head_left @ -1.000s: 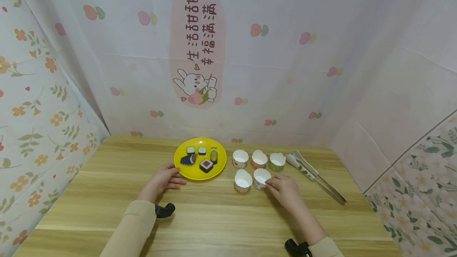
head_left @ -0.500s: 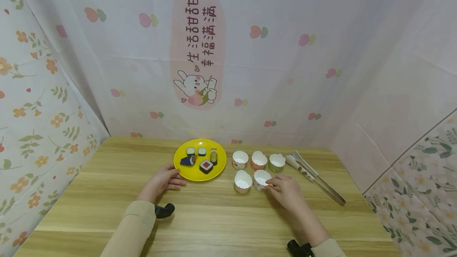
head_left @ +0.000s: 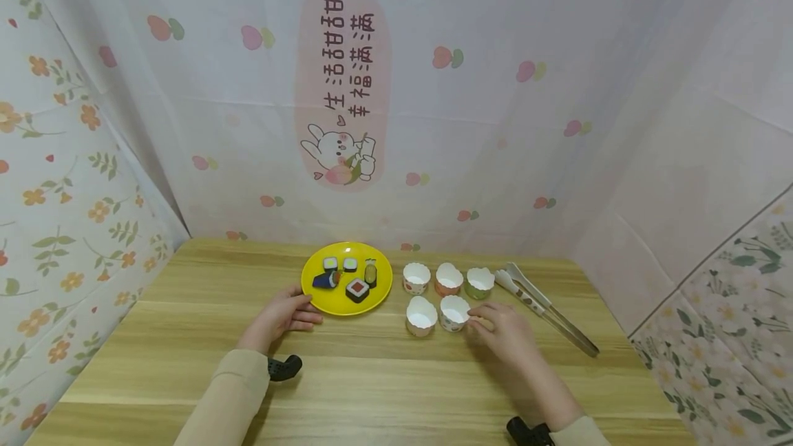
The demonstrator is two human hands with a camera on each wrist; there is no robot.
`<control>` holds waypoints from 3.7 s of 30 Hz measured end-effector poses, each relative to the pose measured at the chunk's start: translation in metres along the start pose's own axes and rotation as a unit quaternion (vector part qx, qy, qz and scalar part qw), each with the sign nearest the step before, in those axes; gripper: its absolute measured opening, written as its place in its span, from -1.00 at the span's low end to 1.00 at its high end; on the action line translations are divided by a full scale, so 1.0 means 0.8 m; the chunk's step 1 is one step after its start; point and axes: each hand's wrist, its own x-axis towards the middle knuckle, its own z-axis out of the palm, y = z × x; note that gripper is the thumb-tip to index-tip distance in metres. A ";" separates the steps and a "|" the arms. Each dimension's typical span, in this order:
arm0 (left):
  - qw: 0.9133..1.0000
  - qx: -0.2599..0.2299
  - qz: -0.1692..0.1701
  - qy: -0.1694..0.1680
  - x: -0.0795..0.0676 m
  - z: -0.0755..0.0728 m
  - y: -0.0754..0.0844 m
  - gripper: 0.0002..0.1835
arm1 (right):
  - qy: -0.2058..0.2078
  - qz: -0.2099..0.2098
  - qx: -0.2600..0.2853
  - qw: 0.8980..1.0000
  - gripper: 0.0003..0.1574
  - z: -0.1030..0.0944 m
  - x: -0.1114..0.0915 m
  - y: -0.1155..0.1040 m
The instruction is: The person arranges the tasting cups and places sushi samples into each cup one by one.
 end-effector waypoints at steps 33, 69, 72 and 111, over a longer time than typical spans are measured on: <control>1.000 0.003 0.009 -0.005 0.000 -0.002 -0.003 -0.54 | -0.050 0.147 -0.035 0.987 -0.44 -0.054 -0.023 0.061; 1.000 0.000 0.006 -0.008 0.001 -0.003 -0.004 -0.58 | -0.142 0.280 0.030 0.949 0.08 -0.045 -0.069 0.153; 1.000 -0.002 0.008 -0.010 0.000 -0.002 -0.004 -0.57 | -0.153 0.295 0.037 0.943 0.11 -0.045 -0.072 0.156; 1.000 0.003 0.000 -0.009 -0.001 -0.003 -0.002 -0.57 | -0.125 0.299 0.002 0.946 -0.43 -0.047 -0.067 0.157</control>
